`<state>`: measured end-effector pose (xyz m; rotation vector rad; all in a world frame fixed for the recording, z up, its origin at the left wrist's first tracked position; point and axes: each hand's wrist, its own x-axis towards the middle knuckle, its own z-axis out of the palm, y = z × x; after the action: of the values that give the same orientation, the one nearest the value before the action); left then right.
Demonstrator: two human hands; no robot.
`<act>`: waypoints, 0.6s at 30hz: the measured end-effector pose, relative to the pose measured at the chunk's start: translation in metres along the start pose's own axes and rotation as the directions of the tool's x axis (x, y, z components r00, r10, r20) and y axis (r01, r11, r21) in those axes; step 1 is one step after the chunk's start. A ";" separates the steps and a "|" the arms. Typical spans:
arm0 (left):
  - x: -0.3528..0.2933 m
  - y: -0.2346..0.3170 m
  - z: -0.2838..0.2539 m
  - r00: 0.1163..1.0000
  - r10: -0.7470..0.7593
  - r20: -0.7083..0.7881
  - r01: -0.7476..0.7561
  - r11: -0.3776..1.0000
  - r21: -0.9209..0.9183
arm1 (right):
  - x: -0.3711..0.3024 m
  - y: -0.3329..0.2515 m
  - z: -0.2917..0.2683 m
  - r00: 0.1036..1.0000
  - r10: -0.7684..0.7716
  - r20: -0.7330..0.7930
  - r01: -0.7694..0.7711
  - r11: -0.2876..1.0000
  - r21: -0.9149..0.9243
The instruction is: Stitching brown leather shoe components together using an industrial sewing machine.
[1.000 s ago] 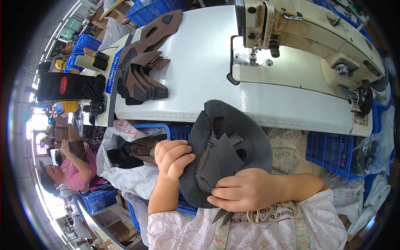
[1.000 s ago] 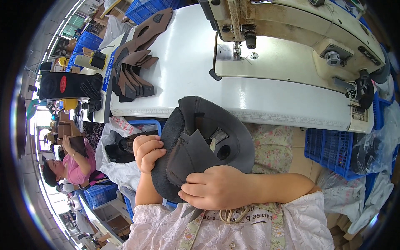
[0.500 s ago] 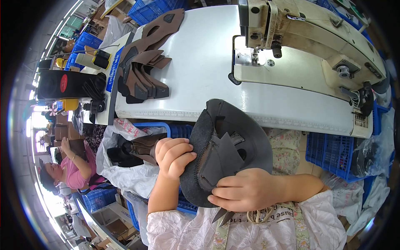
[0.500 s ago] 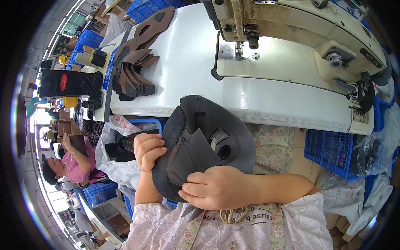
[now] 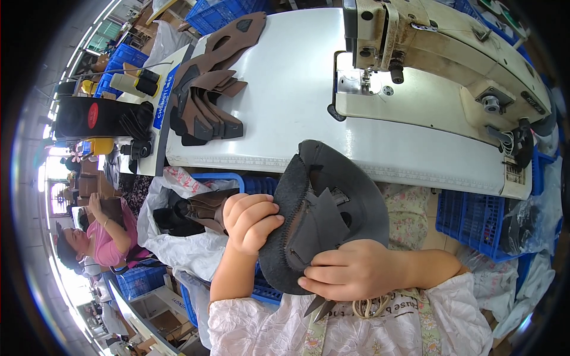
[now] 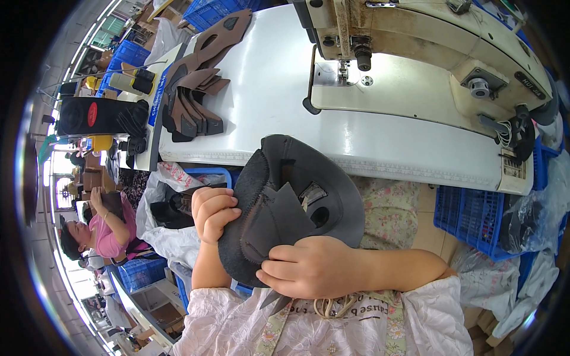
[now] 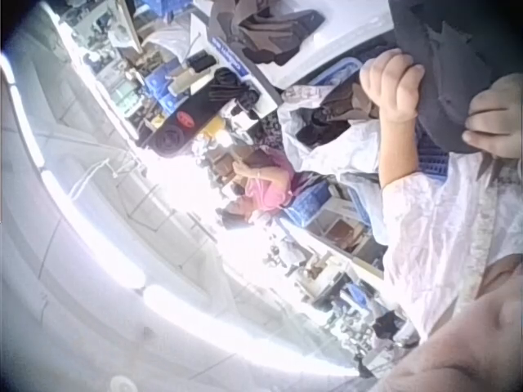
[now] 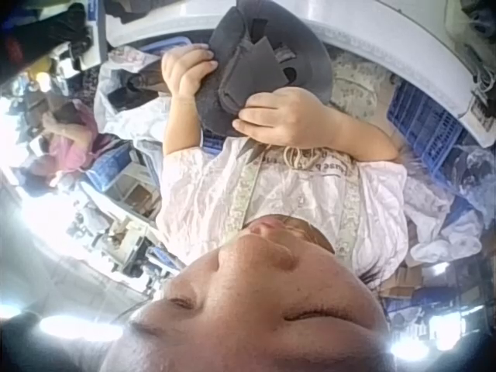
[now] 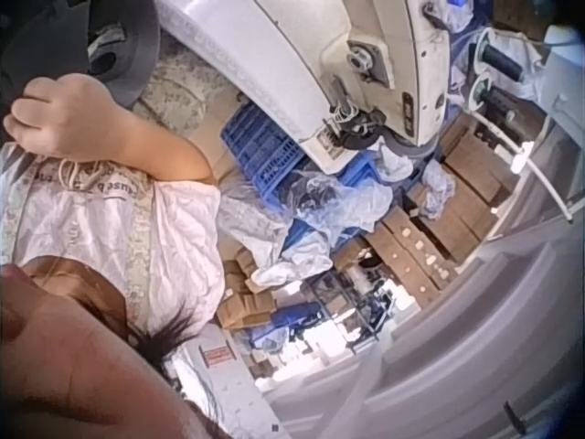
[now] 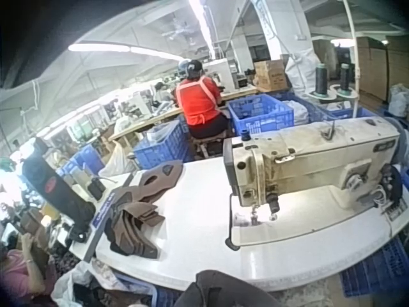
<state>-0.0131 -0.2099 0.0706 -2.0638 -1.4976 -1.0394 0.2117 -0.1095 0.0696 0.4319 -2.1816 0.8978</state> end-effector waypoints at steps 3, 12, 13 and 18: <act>0.001 0.000 0.000 1.000 0.000 0.004 0.000 1.000 -0.003 | 0.000 0.000 -0.001 1.000 0.002 0.005 -0.002 1.000 0.004; 0.022 -0.001 0.002 0.999 -0.029 0.044 0.030 0.999 -0.015 | 0.004 0.006 -0.013 0.998 -0.009 -0.060 0.013 0.998 0.065; 0.032 -0.002 0.001 0.997 -0.031 0.076 0.032 0.999 -0.011 | 0.005 0.008 -0.019 0.998 -0.011 -0.058 0.015 0.998 0.061; 0.046 -0.028 0.005 0.767 -0.347 0.540 0.641 0.399 -0.655 | -0.008 0.014 -0.063 0.827 0.531 -0.186 -0.445 0.819 0.362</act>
<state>-0.0305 -0.1674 0.0987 -2.4943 -2.1985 -2.0622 0.2410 -0.0541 0.0883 -0.1406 -1.9165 1.4968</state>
